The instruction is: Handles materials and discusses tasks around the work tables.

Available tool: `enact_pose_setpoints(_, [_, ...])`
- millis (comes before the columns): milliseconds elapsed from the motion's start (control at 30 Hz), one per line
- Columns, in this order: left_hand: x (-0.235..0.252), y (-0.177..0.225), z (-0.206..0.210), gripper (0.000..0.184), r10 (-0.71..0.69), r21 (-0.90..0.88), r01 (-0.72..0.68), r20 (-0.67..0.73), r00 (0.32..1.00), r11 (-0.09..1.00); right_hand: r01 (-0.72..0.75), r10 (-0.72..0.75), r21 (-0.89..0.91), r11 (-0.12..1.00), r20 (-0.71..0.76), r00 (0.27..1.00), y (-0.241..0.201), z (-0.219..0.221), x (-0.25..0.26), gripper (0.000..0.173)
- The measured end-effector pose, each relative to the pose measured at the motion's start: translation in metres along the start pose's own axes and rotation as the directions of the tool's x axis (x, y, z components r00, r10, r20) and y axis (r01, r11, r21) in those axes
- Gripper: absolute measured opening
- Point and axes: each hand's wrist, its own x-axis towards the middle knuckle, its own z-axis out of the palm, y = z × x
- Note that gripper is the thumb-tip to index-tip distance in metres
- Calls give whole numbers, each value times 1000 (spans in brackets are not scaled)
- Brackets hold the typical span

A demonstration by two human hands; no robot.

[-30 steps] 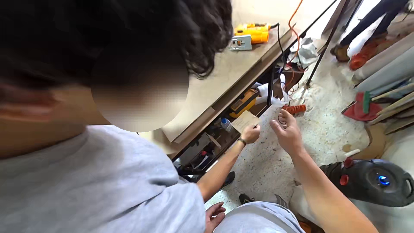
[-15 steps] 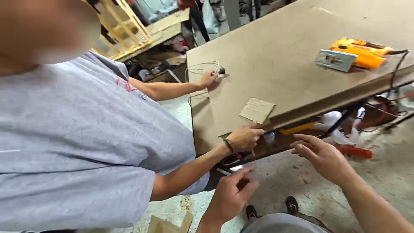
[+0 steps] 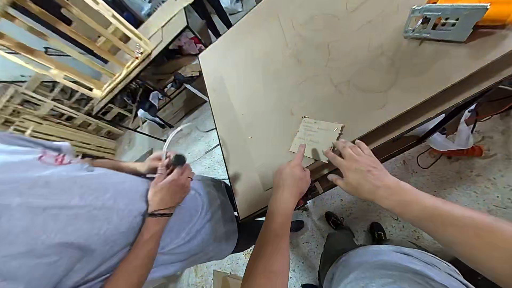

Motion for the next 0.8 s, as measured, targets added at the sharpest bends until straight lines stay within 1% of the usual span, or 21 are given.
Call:
enact_pose_setpoints(100, [26, -1, 3, 73, 8, 77, -16, 102, 995, 997, -58, 61, -40, 998, 66, 996, -7, 10, 1, 69])
enact_pose_setpoints(200, [33, 2, 3, 77, -14, 111, -6, 186, 982, 994, -87, 92, -65, 994, 84, 992, -9, 13, 0, 71])
enact_pose_setpoints(333, [32, -7, 10, 80, 38, 139, -64, 178, 983, 988, -128, 135, -80, 989, 93, 987, -15, 10, 2, 70])
enact_pose_setpoints(433, [31, -13, 9, 82, 63, 108, -88, 217, 974, 990, -153, 162, -84, 985, 111, 981, -18, 9, 2, 70])
enact_pose_setpoints(567, [30, -23, 12, 83, 119, 83, -141, 232, 965, 986, -171, 182, -90, 981, 138, 974, -20, 4, 4, 70])
enact_pose_setpoints(800, [34, -26, 12, 84, 147, 93, -176, 258, 955, 980, -197, 210, -100, 975, 149, 966, -23, 4, 4, 67])
